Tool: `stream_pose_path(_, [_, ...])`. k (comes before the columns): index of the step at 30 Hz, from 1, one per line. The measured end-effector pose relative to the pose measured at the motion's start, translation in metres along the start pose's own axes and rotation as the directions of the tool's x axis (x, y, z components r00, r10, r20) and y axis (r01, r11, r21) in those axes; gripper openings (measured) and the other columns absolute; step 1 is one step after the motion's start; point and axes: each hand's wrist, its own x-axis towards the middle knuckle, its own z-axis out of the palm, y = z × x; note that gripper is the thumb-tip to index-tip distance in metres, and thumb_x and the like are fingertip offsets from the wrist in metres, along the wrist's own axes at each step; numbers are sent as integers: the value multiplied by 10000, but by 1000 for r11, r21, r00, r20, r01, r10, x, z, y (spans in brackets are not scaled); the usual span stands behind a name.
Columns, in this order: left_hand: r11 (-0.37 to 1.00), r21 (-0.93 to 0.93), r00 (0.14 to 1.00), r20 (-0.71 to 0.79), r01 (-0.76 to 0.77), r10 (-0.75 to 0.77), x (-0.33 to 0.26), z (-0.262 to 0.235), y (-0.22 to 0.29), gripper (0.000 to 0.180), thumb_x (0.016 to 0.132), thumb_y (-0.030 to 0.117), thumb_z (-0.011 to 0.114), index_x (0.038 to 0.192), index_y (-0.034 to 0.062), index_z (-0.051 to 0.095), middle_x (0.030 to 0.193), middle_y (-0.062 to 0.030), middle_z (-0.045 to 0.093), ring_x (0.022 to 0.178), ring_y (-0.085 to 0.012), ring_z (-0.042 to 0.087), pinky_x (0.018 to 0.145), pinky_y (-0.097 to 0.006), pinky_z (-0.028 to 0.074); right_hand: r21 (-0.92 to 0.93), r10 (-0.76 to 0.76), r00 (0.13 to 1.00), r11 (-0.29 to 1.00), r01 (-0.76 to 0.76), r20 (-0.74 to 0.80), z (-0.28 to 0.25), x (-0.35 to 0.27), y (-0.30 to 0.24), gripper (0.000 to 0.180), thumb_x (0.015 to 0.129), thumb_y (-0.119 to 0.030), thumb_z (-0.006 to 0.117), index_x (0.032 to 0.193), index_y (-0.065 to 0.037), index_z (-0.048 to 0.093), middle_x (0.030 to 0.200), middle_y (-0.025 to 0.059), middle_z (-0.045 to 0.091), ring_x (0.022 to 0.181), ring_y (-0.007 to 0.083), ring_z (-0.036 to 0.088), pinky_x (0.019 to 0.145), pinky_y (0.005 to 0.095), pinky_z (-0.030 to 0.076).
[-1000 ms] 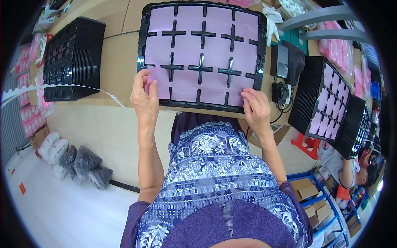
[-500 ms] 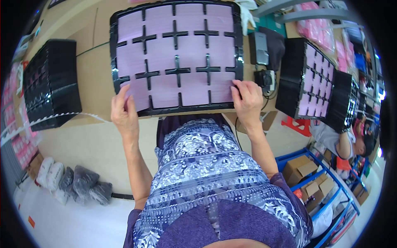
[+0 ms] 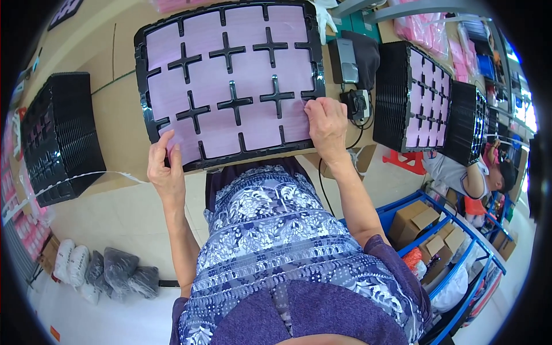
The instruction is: The person places pink foam blocks into a black plastic divider tray by hand.
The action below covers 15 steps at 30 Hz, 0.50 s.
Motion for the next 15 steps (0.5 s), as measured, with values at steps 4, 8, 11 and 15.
stream_pose_path(4, [1000,-2,1000,28,2,-2,0,0,1,280,903,-52,641,1158,52,692,896,-23,590,776,-122,536,683,-261,449,-8,-47,999,999,47,14,-3,2,-5,161,815,-67,708,955,-103,636,951,47,582,886,245,579,777,386,413])
stream_pose_path(8, [999,10,998,47,37,-37,-1,-2,1,279,913,-44,637,1167,56,696,913,-28,592,801,-127,538,713,-263,452,-40,-53,999,998,53,13,-5,1,-10,174,816,-93,702,978,-122,643,924,33,586,856,222,578,763,371,409])
stream_pose_path(11, [999,27,997,63,34,-36,-1,-1,-1,286,917,-42,636,1178,60,698,928,-31,596,816,-128,540,719,-261,450,-60,4,998,998,0,67,-6,-4,-11,262,815,-116,721,1061,-109,632,875,27,597,823,217,585,745,374,409])
stream_pose_path(15, [999,35,996,73,42,-44,1,-2,0,282,927,-35,630,1181,63,707,951,-35,609,830,-128,542,721,-265,451,14,112,992,994,-113,56,-14,-2,-20,361,811,-124,753,1137,-75,606,806,26,603,766,226,588,720,379,411])
